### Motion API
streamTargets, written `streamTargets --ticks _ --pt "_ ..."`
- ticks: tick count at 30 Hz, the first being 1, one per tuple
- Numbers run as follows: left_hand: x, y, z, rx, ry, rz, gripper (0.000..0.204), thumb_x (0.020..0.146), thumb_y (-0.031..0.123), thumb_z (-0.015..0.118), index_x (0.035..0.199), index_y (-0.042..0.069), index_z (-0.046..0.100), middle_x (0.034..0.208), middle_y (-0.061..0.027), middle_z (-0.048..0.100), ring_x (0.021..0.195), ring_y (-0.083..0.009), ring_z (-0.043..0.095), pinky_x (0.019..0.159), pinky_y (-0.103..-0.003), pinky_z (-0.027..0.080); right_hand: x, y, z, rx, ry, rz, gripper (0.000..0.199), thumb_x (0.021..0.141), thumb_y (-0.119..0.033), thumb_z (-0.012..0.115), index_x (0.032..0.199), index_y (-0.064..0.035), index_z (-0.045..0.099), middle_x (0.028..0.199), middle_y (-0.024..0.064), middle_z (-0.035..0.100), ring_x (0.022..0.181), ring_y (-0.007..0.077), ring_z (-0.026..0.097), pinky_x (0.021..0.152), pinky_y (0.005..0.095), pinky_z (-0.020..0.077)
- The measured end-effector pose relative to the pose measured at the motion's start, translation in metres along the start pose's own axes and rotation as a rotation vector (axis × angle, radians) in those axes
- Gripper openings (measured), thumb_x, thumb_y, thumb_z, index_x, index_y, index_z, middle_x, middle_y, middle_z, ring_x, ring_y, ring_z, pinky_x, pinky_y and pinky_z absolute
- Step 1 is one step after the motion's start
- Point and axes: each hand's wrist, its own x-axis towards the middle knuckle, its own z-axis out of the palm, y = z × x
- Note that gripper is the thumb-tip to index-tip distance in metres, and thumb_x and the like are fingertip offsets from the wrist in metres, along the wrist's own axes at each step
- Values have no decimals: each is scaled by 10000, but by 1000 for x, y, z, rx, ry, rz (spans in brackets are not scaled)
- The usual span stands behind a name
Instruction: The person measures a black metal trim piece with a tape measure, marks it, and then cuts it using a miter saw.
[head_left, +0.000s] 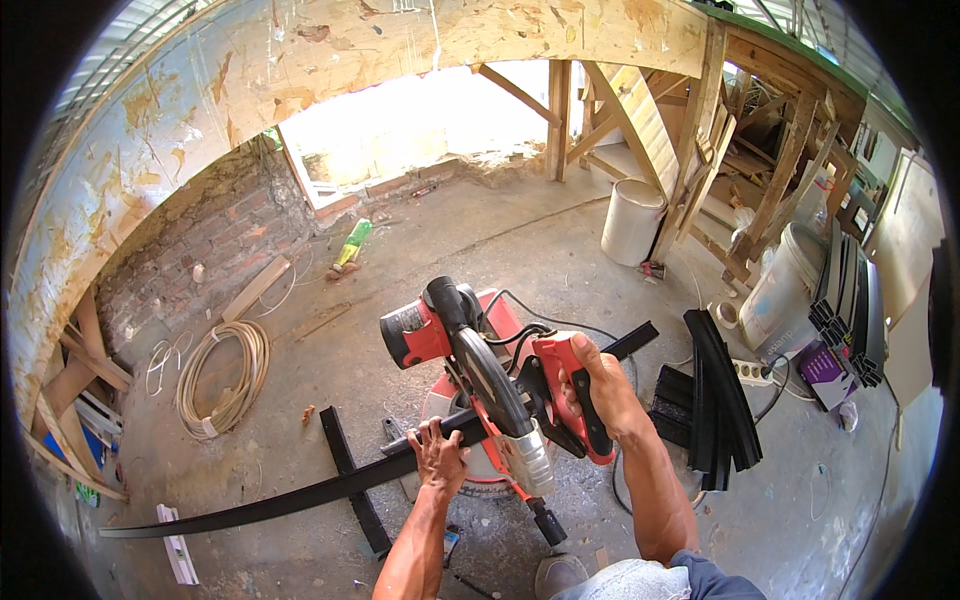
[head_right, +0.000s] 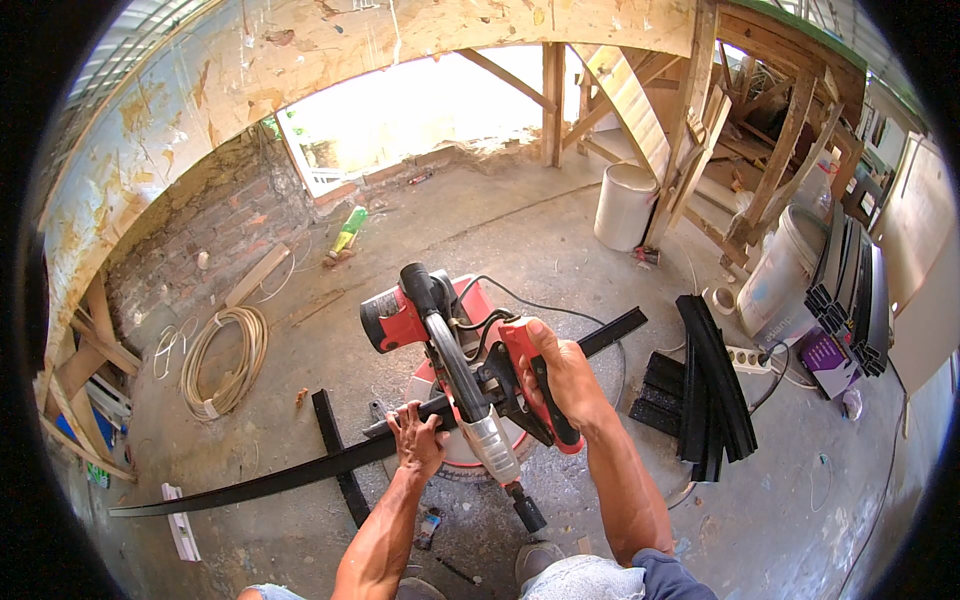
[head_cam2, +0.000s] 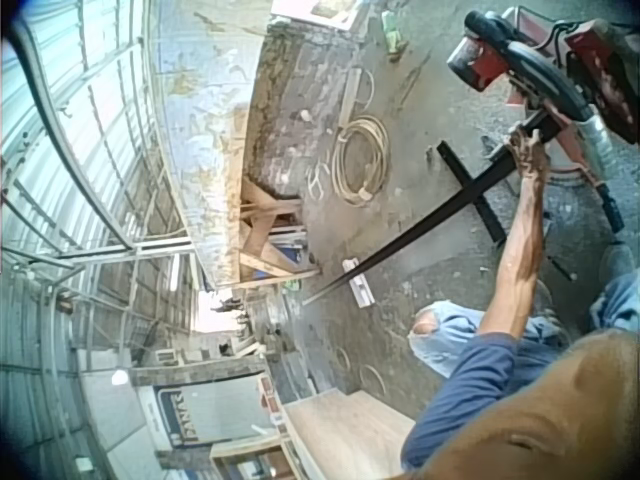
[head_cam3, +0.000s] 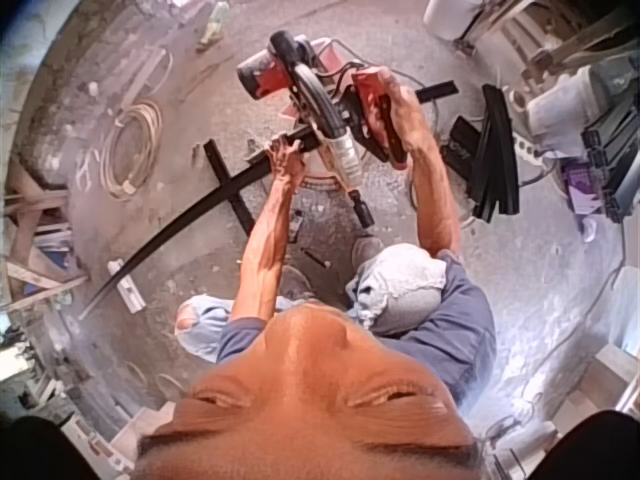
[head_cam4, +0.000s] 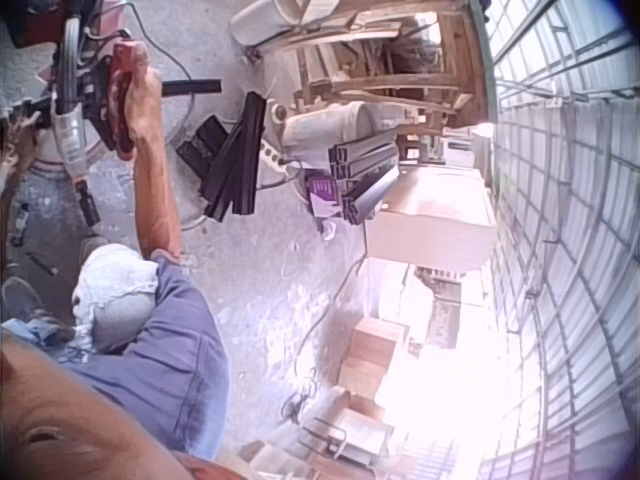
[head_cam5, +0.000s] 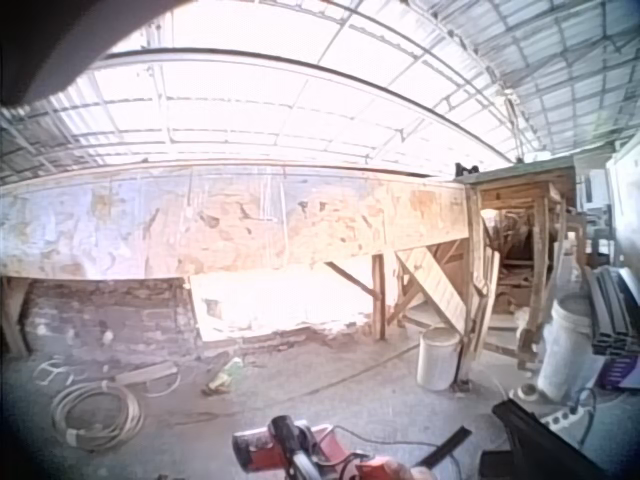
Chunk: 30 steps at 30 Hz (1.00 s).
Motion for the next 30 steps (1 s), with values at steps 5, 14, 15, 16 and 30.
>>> streamTargets --ticks 5,14,15,16,30 --pt "1 0 -2 3 17 13 330 759 303 784 1041 143 721 1287 -154 460 1280 -342 373 1106 -613 192 -2 -2 1 -15 2 -1 695 928 -712 493 831 -34 613 621 22 538 492 98 502 462 255 436" --pt "1 1 -3 5 27 14 327 743 290 796 1032 148 733 1269 -152 462 1273 -342 375 1110 -613 190 -1 2 0 -11 9 0 704 927 -716 492 831 -28 611 617 25 534 483 98 495 459 255 435" --pt "1 1 -3 4 27 13 329 742 289 797 1033 149 734 1268 -152 462 1273 -343 375 1112 -614 188 -1 1 0 -10 6 8 703 929 -714 491 836 -27 610 620 26 533 487 98 496 459 257 437" --pt "1 1 -3 2 27 14 329 742 289 797 1033 149 734 1268 -152 462 1273 -343 375 1112 -614 188 -2 1 0 -11 5 16 702 931 -712 490 841 -26 609 623 26 532 490 97 497 459 258 439" --pt "1 0 2 -9 -3 -13 326 750 274 800 1040 139 736 1301 -162 447 1292 -352 366 1126 -651 178 -5 2 2 14 18 -11 710 916 -727 503 824 -30 603 616 8 541 506 83 514 470 235 430"
